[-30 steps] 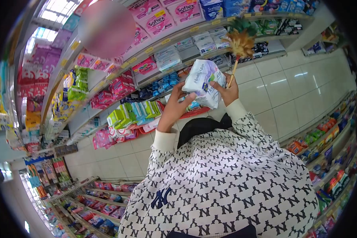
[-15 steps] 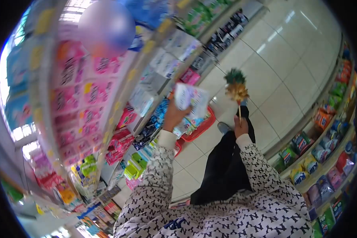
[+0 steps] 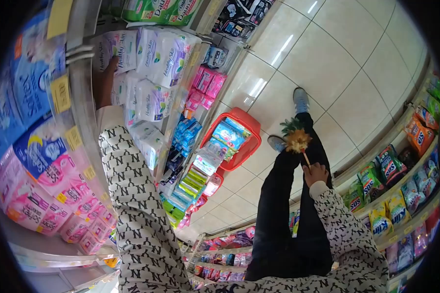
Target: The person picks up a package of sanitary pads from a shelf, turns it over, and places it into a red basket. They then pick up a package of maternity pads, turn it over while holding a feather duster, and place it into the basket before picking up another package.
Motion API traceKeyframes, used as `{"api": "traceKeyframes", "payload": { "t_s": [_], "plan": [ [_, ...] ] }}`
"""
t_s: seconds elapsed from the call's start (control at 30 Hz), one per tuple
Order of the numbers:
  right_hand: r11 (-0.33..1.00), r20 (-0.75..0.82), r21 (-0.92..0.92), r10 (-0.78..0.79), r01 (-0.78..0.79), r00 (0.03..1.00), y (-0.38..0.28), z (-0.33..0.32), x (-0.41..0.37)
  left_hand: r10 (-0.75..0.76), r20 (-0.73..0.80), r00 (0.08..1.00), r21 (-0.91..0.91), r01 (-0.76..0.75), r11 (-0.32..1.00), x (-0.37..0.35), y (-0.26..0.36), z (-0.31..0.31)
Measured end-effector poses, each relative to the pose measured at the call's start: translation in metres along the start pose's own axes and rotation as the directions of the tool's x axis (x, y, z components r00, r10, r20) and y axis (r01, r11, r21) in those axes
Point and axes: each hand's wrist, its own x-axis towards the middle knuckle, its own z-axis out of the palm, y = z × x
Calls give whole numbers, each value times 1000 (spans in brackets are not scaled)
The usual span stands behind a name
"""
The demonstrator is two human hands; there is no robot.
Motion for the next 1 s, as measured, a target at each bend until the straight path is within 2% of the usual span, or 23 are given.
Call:
{"api": "traceKeyframes", "payload": {
  "t_s": [0.07,0.1,0.17,0.2,0.27,0.33,0.4,0.47,0.57,0.6,0.7,0.8,0.9,1.0],
  "plan": [
    [1000,-41,1,3,-3,999,7,8,1,63,-139,988,179,-37,983,16,-7,3],
    [1000,-2,10,17,-17,1000,2,4,2,90,-195,977,261,-36,965,24,-10,5],
    [999,79,18,37,-39,996,-4,-14,3,102,-243,965,414,8,910,48,-31,11],
    [999,64,15,32,-33,997,-3,-11,5,102,-259,961,490,40,871,57,-34,14],
    [999,39,23,21,-22,999,0,-8,7,69,-263,962,638,120,760,77,-40,18],
    [1000,30,20,18,-19,999,0,-13,8,-63,-241,969,699,218,682,101,-49,12],
    [1000,43,9,24,-24,999,-2,-18,8,-109,-246,963,743,259,617,107,-57,14],
    [999,76,-17,41,-40,996,-6,-24,10,-58,-274,960,772,256,582,107,-59,17],
    [999,107,-32,45,-42,993,-7,-30,12,286,-314,905,819,106,564,70,-12,33],
    [999,110,-32,44,-41,993,-7,-30,12,375,-239,896,729,-90,679,73,-20,34],
    [999,114,-38,28,-24,993,-1,-26,17,309,-219,925,716,-63,696,83,-18,47],
    [997,118,-58,50,-43,992,-1,-27,17,422,-305,854,586,-181,790,114,-54,56],
    [999,123,-33,39,-36,992,0,-28,20,447,-266,854,453,-299,840,128,-57,45],
    [999,116,-6,34,-34,993,3,-28,19,391,-402,828,359,-251,899,115,-47,43]
  ]
}}
